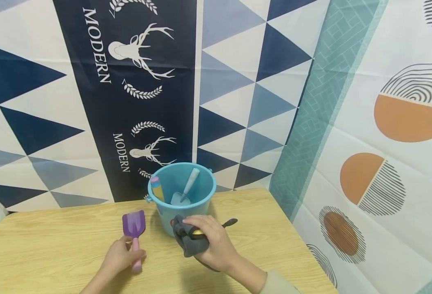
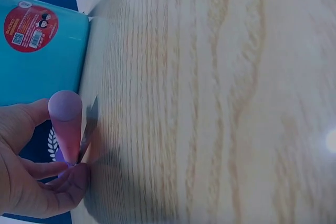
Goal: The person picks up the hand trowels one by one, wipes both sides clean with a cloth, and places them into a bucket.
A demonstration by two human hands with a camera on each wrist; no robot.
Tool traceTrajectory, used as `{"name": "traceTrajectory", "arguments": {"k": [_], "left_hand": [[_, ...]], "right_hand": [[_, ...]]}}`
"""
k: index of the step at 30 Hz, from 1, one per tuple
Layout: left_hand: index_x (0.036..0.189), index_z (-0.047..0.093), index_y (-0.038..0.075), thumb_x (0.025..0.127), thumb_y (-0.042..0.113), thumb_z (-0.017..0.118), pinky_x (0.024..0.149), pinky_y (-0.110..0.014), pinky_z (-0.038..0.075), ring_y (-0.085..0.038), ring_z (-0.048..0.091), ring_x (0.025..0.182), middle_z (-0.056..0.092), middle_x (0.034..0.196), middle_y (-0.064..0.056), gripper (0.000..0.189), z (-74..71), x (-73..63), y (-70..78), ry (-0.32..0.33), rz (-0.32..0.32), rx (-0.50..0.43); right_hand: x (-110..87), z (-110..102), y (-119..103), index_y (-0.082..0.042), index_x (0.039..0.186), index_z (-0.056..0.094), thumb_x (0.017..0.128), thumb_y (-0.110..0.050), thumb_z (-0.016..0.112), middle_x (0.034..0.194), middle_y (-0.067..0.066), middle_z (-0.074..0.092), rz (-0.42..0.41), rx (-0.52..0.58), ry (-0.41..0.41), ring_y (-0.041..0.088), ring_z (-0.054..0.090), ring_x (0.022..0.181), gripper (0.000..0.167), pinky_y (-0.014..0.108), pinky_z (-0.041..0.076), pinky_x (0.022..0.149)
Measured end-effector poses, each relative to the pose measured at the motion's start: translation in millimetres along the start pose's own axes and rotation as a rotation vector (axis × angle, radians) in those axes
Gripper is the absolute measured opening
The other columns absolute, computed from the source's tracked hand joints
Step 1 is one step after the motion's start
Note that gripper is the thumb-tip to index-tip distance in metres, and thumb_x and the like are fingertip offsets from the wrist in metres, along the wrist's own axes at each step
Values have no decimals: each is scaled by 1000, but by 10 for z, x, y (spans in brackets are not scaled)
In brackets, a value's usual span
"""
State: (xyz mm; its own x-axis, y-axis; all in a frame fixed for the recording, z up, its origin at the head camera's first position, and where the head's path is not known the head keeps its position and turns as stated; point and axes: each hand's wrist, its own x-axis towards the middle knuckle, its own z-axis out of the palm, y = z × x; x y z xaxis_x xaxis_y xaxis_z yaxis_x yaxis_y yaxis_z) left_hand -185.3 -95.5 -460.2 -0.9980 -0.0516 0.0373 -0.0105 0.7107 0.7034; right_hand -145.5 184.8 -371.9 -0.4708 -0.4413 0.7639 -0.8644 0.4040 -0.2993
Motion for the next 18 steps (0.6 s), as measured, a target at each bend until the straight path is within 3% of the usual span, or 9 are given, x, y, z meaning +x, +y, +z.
{"name": "traceTrajectory", "arguments": {"k": [5, 10, 18], "left_hand": [[112, 55, -15, 61, 21, 77, 82, -49, 49, -35, 62, 87, 64, 100, -27, 66, 21, 12, -11, -6, -9, 8], [115, 51, -16, 64, 14, 73, 76, -46, 51, -29, 60, 80, 62, 92, -23, 63, 12, 34, -14, -41, -59, -1], [119, 48, -18, 70, 13, 67, 72, -44, 51, -30, 59, 77, 56, 97, -30, 61, -35, 45, -34, -29, -56, 11]], "right_hand": [[-5, -5, 7, -13, 125, 54, 82, -19, 72, 118, 12, 60, 9, -4, -8, 20, 56, 109, 47, 34, 49, 90], [-11, -6, 16, -14, 125, 54, 81, -19, 73, 118, 11, 60, 3, -15, -16, 20, 56, 108, 48, 34, 49, 90], [-8, -12, 17, -16, 123, 56, 79, -19, 74, 119, 5, 61, -49, -112, -57, 19, 58, 108, 48, 35, 49, 87]]}}
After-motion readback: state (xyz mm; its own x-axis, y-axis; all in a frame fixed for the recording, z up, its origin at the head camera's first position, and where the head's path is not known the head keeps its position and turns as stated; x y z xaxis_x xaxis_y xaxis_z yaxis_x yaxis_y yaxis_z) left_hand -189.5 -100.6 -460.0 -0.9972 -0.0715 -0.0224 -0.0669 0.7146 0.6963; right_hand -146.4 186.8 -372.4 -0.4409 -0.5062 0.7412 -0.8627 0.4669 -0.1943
